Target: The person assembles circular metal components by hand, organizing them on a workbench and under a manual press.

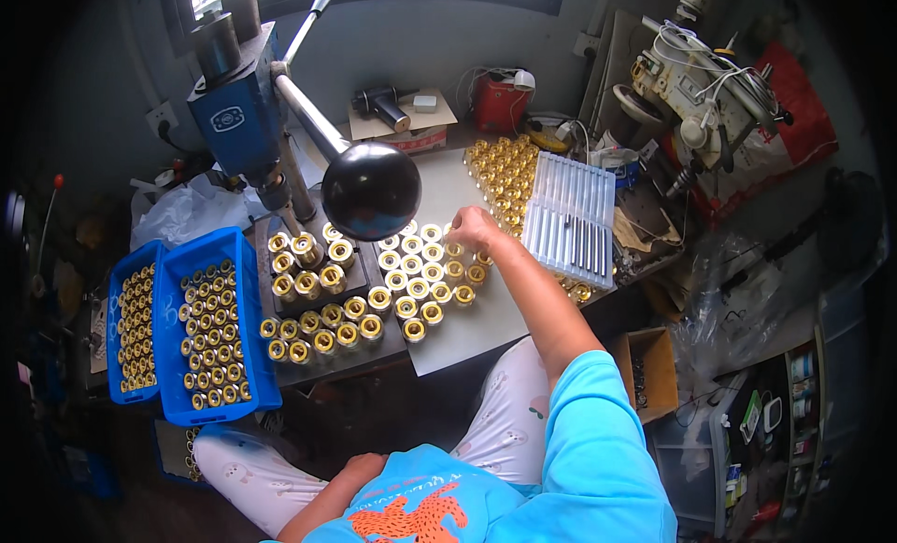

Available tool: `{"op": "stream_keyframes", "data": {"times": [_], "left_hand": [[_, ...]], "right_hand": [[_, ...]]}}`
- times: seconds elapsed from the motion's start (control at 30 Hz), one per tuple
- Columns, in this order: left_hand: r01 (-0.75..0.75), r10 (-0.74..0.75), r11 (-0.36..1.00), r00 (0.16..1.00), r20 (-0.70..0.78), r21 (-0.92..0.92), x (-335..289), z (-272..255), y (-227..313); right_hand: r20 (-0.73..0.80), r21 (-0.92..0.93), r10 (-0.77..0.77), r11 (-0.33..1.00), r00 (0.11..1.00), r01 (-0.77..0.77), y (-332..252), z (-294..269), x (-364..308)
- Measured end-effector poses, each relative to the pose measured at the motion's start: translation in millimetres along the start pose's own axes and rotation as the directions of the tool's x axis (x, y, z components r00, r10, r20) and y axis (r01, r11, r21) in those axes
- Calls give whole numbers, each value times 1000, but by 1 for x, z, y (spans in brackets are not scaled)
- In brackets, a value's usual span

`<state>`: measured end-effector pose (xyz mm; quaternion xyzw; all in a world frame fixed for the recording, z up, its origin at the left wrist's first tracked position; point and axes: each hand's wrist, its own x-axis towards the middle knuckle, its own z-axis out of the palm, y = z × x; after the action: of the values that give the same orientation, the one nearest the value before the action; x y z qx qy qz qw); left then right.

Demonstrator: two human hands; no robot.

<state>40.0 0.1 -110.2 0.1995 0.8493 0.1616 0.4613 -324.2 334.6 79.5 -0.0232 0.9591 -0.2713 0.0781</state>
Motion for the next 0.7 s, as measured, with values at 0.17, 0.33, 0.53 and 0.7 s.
{"op": "stream_keyframes", "data": {"times": [0.17, 0.33, 0.53, 0.7], "left_hand": [[-3, 3, 1000, 1000, 18, 14, -2, -6, 6], [25, -25, 1000, 999, 47, 7, -5, -6, 7], [-11, 11, 1000, 1000, -4, 6, 5, 1, 2], [-10, 10, 1000, 1000, -1, -2, 3, 2, 1]], "right_hand": [[-55, -134, -64, 989, 996, 56, 14, 22, 6], [-158, -175, -150, 977, 976, 122, 13, 35, 2], [-97, 303, 23, 953, 995, 7, 55, 40, 3], [-70, 191, 17, 982, 997, -3, 36, 35, -16]]}}
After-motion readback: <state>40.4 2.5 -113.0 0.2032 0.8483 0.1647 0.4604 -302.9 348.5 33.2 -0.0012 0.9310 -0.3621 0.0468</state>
